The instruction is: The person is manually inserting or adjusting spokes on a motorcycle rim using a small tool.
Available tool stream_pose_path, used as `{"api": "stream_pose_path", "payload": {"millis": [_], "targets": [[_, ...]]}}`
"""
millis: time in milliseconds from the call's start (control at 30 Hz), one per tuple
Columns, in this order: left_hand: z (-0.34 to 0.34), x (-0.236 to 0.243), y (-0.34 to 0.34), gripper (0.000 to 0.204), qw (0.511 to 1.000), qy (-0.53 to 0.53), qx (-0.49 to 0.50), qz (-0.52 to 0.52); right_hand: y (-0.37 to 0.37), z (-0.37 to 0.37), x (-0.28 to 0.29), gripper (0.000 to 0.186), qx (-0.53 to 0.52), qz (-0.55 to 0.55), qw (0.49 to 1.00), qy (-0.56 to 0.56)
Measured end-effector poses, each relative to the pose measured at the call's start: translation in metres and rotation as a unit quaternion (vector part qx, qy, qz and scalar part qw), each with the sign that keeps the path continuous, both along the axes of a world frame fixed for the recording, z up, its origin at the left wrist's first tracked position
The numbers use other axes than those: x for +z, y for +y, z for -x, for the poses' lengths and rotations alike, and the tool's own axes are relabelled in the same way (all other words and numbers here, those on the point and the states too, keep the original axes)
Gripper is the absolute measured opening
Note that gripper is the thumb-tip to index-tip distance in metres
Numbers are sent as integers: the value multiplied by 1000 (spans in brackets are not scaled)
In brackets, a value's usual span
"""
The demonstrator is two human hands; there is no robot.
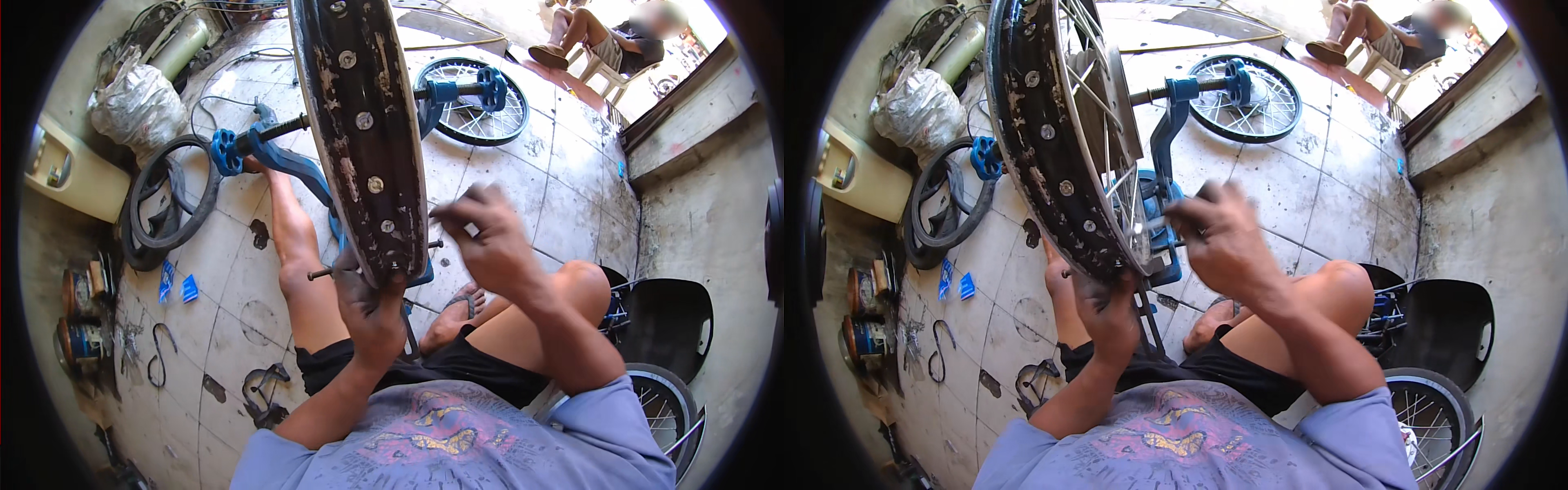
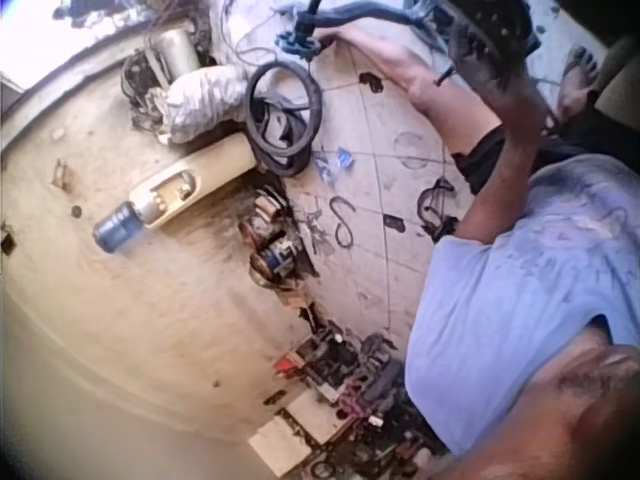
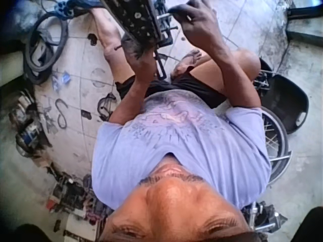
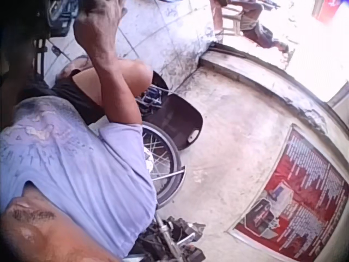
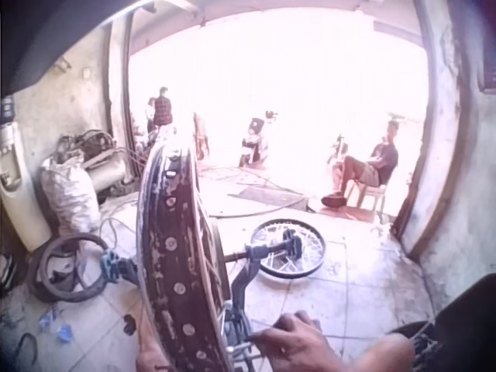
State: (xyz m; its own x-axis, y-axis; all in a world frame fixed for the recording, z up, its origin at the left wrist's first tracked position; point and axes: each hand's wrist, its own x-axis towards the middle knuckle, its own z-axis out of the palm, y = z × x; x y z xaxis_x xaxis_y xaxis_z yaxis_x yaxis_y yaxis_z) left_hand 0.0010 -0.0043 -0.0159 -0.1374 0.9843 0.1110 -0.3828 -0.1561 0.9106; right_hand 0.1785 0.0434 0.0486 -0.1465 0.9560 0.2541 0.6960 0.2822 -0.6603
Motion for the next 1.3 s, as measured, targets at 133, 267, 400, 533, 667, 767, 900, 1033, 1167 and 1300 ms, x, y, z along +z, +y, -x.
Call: {"api": "stream_pose_path", "payload": {"millis": [133,267,400,533,667,767,900,1033,1167,1300], "targets": [[4,58,19,47,979,104,-35,-172,1,16,76,17,-8,-223,966,-127],[0,53,23,49,992,43,-5,-115,0,7,72,17,54,-169,981,-71],[-5,55,21,47,987,96,33,-125,2,-3,38,12,53,-69,994,70],[-1,50,19,44,995,51,8,-89,4,15,55,15,22,-173,983,-58],[4,40,21,45,982,109,61,-145,15,0,59,19,120,-138,981,-58],[3,42,19,43,982,121,50,-134,24,-1,1,22,159,203,920,296],[8,50,17,37,986,144,28,-82,-1,29,-37,26,182,260,752,577],[0,40,20,36,991,87,45,-94,11,12,-11,21,150,300,825,454],[7,35,14,36,988,104,71,-93,29,6,83,23,164,-194,953,-167],[9,32,12,39,985,117,47,-114,22,0,57,23,110,-172,973,-109]]}}
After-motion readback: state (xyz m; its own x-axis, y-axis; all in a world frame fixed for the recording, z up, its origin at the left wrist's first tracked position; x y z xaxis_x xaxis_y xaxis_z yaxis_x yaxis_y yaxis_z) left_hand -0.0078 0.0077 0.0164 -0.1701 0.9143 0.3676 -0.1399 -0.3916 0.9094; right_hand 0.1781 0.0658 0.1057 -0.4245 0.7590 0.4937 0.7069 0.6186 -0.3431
